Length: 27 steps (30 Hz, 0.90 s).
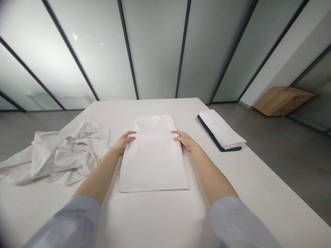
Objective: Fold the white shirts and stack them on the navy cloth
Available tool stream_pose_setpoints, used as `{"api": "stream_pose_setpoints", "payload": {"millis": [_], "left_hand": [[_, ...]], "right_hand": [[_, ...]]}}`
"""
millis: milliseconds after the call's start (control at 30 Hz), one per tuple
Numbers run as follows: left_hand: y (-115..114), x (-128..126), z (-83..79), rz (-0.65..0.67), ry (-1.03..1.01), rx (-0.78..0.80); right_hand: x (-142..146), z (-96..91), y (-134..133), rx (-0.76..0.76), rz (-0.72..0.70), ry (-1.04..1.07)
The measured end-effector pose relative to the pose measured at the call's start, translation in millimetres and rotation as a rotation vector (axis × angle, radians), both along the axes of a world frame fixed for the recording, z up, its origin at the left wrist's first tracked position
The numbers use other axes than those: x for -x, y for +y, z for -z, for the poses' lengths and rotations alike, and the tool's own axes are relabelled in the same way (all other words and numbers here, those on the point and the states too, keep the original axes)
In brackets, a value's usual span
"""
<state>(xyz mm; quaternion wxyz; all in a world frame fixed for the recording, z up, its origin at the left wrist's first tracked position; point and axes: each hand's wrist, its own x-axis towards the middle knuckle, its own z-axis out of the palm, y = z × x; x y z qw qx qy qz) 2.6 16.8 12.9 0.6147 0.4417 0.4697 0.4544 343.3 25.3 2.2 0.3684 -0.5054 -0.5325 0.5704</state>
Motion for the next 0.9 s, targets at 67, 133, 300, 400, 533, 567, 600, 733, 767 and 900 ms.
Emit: {"api": "stream_pose_setpoints", "payload": {"millis": [67, 133, 300, 400, 533, 567, 600, 733, 767, 900], "left_hand": [[1, 1, 0.0, -0.007, -0.022, 0.017], [0, 1, -2.3, 0.016, -0.029, 0.027], [-4, 1, -6.7, 0.138, 0.059, 0.057], [-2, 3, -3.3, 0.156, 0.098, 0.079], [4, 6, 1.0, 0.142, 0.262, -0.008], [6, 7, 0.4, 0.139, 0.343, -0.064], [7, 8, -1.3, 0.137, 0.434, -0.131], [10, 13, -20.1, 0.162, 0.809, -0.400], [11, 14, -27.8, 0.179, 0.906, -0.450], [22, 14, -70.0, 0.189, 1.297, -0.683]], "right_hand": [[0, 0.8, 0, -0.015, -0.005, -0.012], [-1, 0.6, 0, -0.029, -0.024, -0.052], [0, -5.0, -3, 0.000, -0.054, -0.079], [2, -9.4, -3, -0.005, -0.048, -0.077], [3, -12.4, 0, -0.066, -0.009, -0.225], [3, -13.1, 1, -0.093, 0.004, -0.283], [2, -14.3, 2, -0.127, 0.015, -0.346], [-1, -27.7, 3, -0.311, -0.029, -0.600], [-2, -33.9, 4, -0.368, -0.053, -0.679], [-5, -70.5, 16, -0.611, -0.002, -0.981]]}}
